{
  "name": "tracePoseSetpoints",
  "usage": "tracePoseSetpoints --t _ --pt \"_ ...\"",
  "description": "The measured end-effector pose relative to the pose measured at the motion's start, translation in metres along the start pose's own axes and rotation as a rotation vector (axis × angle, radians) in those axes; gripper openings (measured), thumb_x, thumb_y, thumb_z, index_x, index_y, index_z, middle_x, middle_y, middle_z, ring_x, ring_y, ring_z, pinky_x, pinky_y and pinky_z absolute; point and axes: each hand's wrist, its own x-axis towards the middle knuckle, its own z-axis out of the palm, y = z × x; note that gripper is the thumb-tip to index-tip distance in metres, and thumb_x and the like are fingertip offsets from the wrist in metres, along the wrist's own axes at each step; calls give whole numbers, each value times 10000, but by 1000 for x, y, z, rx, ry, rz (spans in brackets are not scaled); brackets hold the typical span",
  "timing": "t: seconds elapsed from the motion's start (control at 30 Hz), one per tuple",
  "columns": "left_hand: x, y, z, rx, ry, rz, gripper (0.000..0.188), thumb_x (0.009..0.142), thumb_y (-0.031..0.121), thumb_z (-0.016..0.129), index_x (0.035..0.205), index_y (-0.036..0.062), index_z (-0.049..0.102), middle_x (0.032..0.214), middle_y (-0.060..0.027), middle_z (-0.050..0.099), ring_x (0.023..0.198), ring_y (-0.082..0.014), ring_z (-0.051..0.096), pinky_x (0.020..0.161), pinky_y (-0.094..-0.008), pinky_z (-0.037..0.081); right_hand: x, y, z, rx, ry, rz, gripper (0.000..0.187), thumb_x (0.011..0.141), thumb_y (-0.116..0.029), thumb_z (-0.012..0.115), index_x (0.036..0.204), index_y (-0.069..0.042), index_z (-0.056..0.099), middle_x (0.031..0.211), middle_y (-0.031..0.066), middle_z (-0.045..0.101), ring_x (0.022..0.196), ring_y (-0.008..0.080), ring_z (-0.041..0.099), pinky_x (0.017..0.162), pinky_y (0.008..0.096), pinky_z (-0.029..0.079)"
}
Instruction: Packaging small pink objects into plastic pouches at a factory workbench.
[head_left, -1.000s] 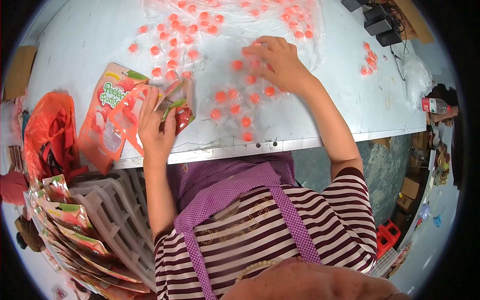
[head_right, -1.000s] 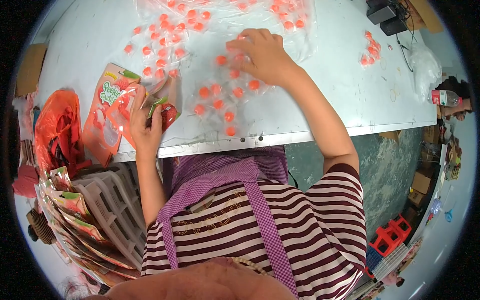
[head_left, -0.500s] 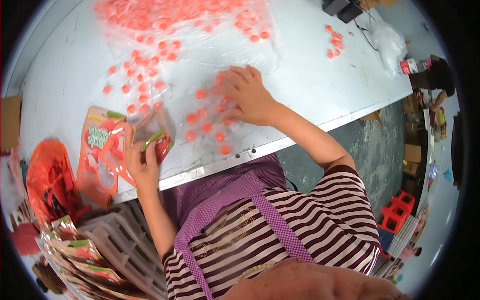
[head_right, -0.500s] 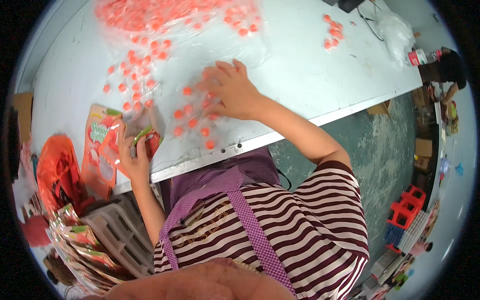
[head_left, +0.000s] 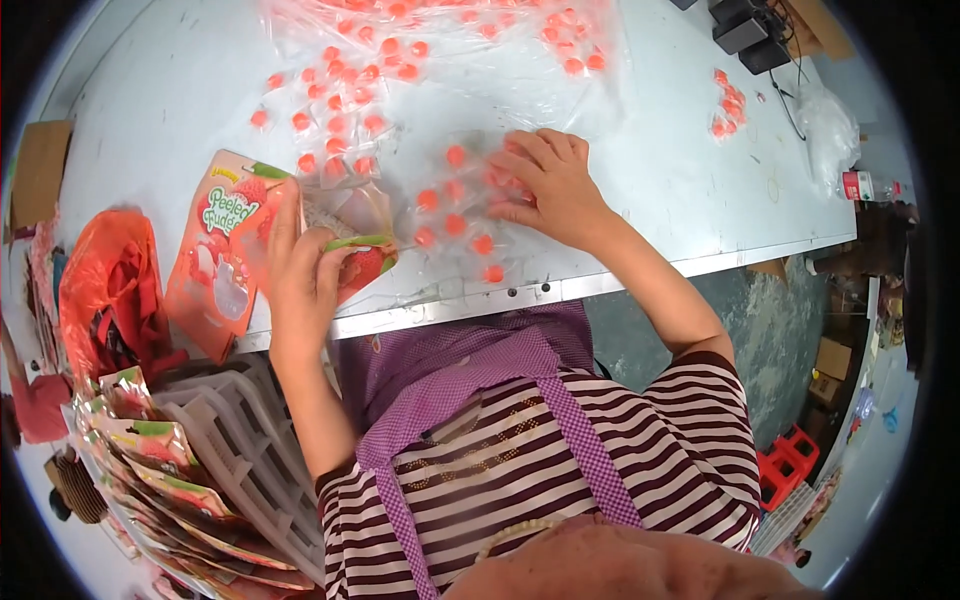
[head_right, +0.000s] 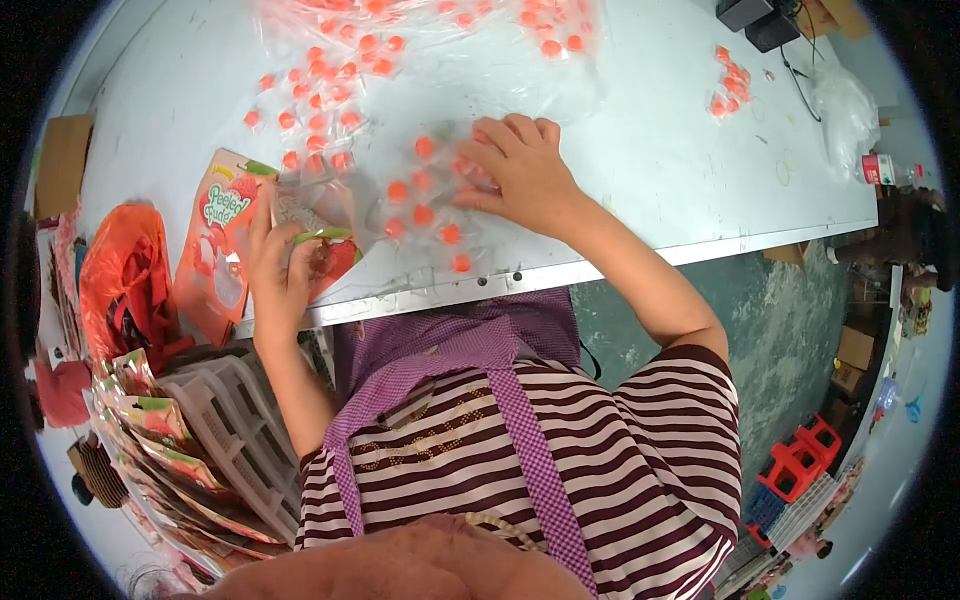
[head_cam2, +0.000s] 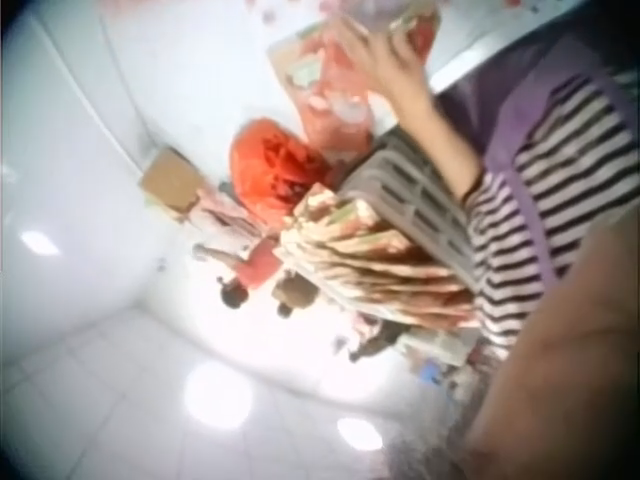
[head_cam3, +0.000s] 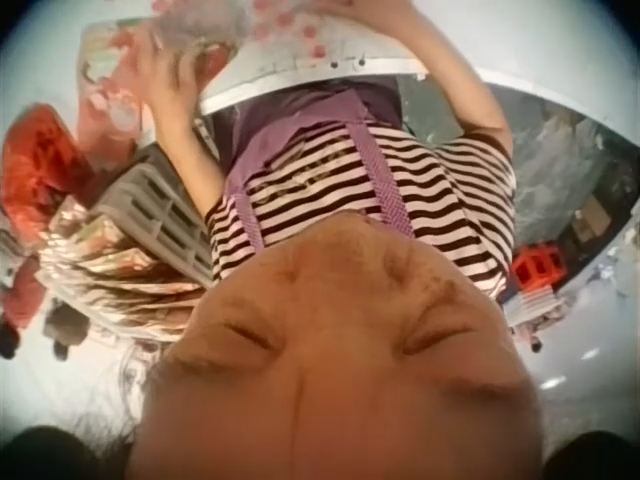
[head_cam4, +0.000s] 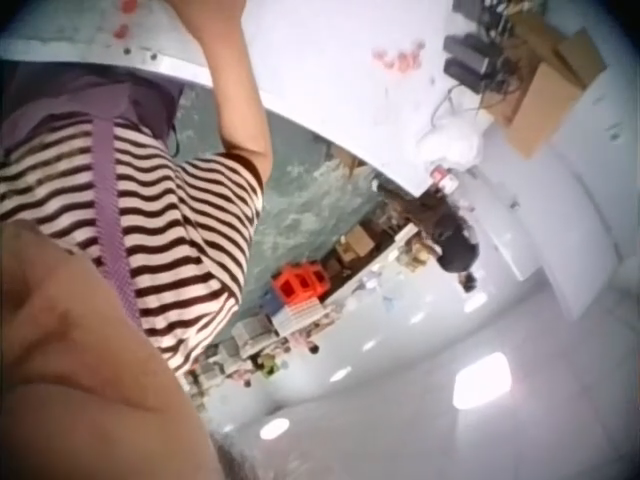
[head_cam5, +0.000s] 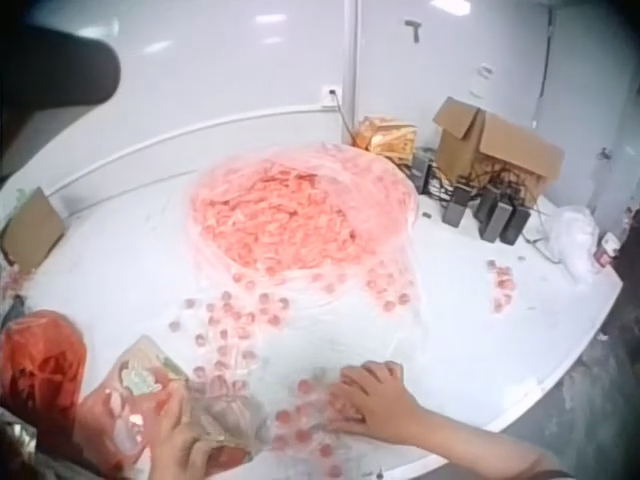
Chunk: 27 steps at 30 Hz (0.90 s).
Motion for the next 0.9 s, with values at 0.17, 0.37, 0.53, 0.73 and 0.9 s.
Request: tracePoseSetpoints --t 0.17,0.37,0.53,0.73,0.9 --pt "3 28 -15 207 -67 225 148 688 -3 673 798 -5 573 1404 -222 347 1294 -371 347 1019 -413 323 -3 3 5 55 117 -90 374 661 -253 761 991 -140 622 1018 37 533 917 242 473 807 364 388" --pt "2 18 9 40 -107 184 148 697 20 684 813 15 593 1397 -162 389 1282 -348 367 1011 -404 329 -4 -6 5 46 211 -156 286 630 -171 779 851 -104 610 874 30 570 722 205 532 580 296 459" --pt "4 15 20 -119 -85 111 150 714 24 676 845 43 606 1378 -146 422 1280 -331 375 1013 -403 323 -4 -4 2 131 280 -149 255 633 -130 784 804 -83 601 774 43 576 660 195 551 546 279 469" --pt "10 13 19 -73 -123 205 125 729 -12 637 841 32 603 1389 -180 399 1302 -324 357 1033 -383 305 2 -11 -7 642 259 244 186 701 -61 753 787 -60 588 782 16 587 638 71 519 543 222 436" --pt "16 15 22 -66 -140 199 105 769 52 628 864 89 607 1373 -197 401 1294 -369 340 1031 -430 275 44 -52 -41 1075 -163 548 167 742 -143 731 761 -66 584 663 -26 543 537 35 459 459 195 365"
